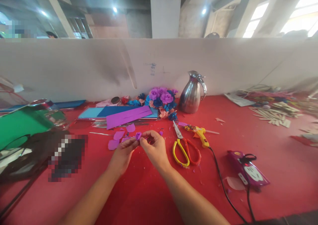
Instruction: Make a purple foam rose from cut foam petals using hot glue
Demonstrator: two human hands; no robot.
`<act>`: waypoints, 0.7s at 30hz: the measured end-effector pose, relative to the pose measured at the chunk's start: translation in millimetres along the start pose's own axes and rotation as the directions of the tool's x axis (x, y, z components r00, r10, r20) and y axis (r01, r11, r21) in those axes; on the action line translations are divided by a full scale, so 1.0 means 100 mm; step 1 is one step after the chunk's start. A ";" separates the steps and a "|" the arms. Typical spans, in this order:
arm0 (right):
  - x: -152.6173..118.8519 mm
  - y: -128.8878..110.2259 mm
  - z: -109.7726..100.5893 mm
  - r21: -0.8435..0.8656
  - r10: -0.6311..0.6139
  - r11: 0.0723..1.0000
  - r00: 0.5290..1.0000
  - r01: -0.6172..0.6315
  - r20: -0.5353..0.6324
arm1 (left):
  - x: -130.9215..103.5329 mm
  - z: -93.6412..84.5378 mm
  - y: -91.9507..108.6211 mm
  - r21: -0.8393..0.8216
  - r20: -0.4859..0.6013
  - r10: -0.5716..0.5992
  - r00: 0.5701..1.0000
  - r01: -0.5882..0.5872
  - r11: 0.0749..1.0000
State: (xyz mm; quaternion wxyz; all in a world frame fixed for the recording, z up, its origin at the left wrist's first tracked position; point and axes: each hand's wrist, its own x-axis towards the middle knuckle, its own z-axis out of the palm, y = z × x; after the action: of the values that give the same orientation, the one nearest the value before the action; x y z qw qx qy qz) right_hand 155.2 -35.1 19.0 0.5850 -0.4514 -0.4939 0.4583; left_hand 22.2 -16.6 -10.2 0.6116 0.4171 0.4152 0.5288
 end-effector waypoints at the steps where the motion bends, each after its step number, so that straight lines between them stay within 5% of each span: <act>1: 0.00 -0.01 0.00 0.007 0.003 1.000 1.000 -0.003 0.004 | 0.00 0.00 0.00 0.002 0.000 -0.001 1.000 0.001 1.000; 21: -0.01 -0.04 -0.02 -0.183 -0.070 0.981 0.997 0.061 -0.044 | -0.03 0.05 0.05 0.054 -0.004 0.018 1.000 -0.017 0.998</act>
State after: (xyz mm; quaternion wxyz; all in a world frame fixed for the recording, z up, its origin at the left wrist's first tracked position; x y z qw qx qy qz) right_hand 157.2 -36.4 22.1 0.5684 -0.4979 -0.5333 0.3803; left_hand 25.0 -19.2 -3.9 0.5947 0.4358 0.4268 0.5236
